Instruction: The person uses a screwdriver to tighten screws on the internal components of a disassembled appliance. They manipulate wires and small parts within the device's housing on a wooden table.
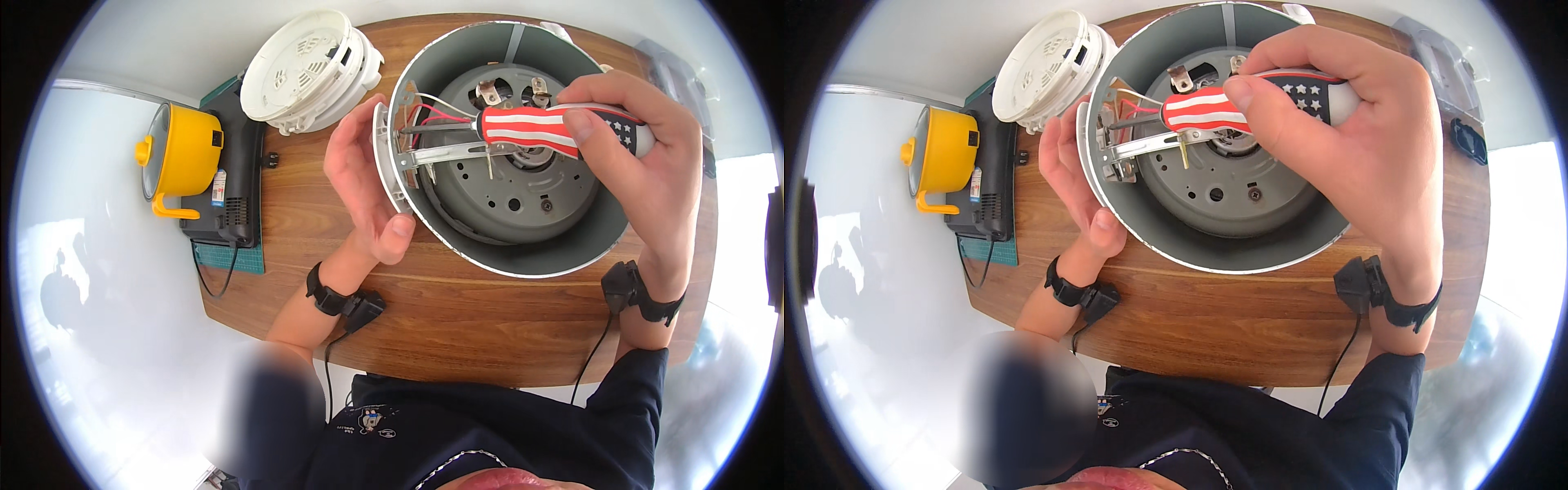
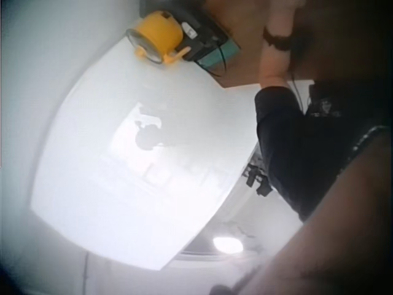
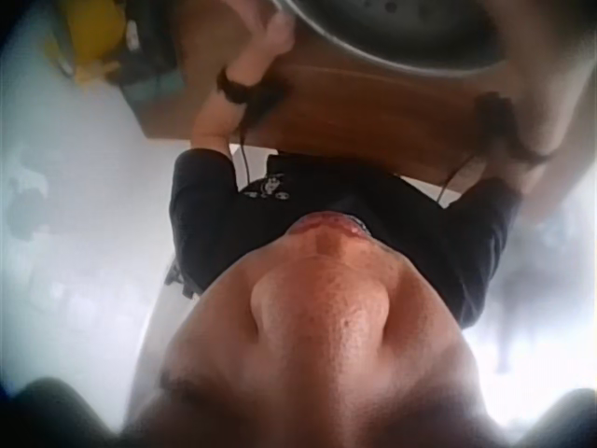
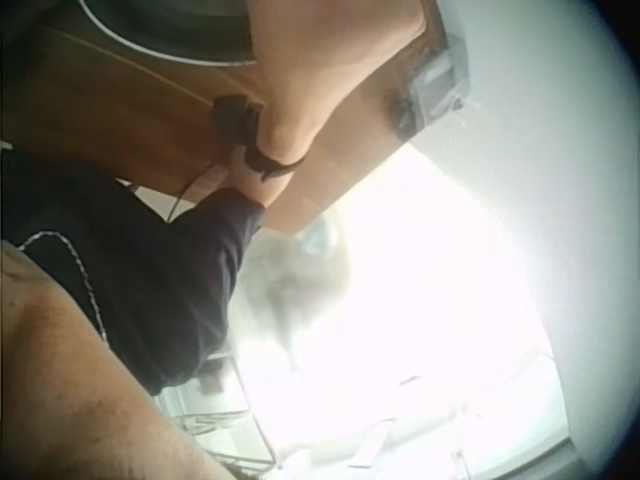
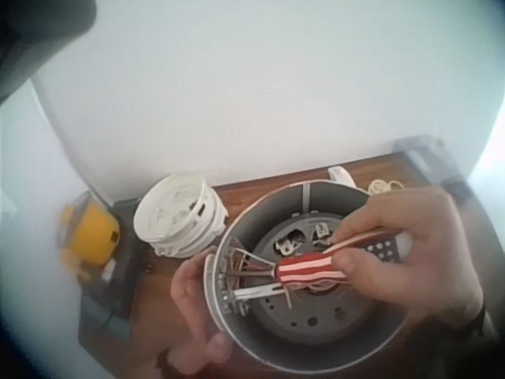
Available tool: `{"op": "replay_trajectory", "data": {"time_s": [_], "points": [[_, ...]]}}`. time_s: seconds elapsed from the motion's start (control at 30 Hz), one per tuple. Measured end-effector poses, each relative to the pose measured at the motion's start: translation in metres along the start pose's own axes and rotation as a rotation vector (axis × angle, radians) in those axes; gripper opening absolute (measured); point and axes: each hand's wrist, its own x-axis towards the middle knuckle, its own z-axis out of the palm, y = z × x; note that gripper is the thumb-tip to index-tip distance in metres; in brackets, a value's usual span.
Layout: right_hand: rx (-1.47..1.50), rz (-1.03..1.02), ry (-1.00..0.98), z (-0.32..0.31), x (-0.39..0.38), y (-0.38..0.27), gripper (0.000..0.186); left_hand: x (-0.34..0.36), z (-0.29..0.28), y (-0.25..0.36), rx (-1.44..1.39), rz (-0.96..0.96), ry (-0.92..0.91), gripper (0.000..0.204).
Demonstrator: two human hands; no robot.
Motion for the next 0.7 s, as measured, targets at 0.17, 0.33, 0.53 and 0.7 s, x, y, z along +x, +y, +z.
{"op": "replay_trajectory", "data": {"time_s": [0.17,0.33,0.53,0.7], "points": [[0.016,0.041,0.008,-0.002,-0.001,0.000,0.019,0.002,0.006,0.003,-0.051,-0.041,-0.003,0.117],[0.033,0.062,-0.002,-0.001,0.000,0.002,0.019,0.003,0.004,0.006,-0.130,-0.147,-0.053,0.113],[0.037,0.033,-0.003,-0.002,-0.002,0.000,0.018,0.006,0.006,0.003,-0.042,-0.223,0.044,0.085],[0.032,0.020,-0.002,-0.001,-0.001,-0.001,0.018,0.001,0.004,0.004,-0.089,-0.222,0.058,0.080]]}}
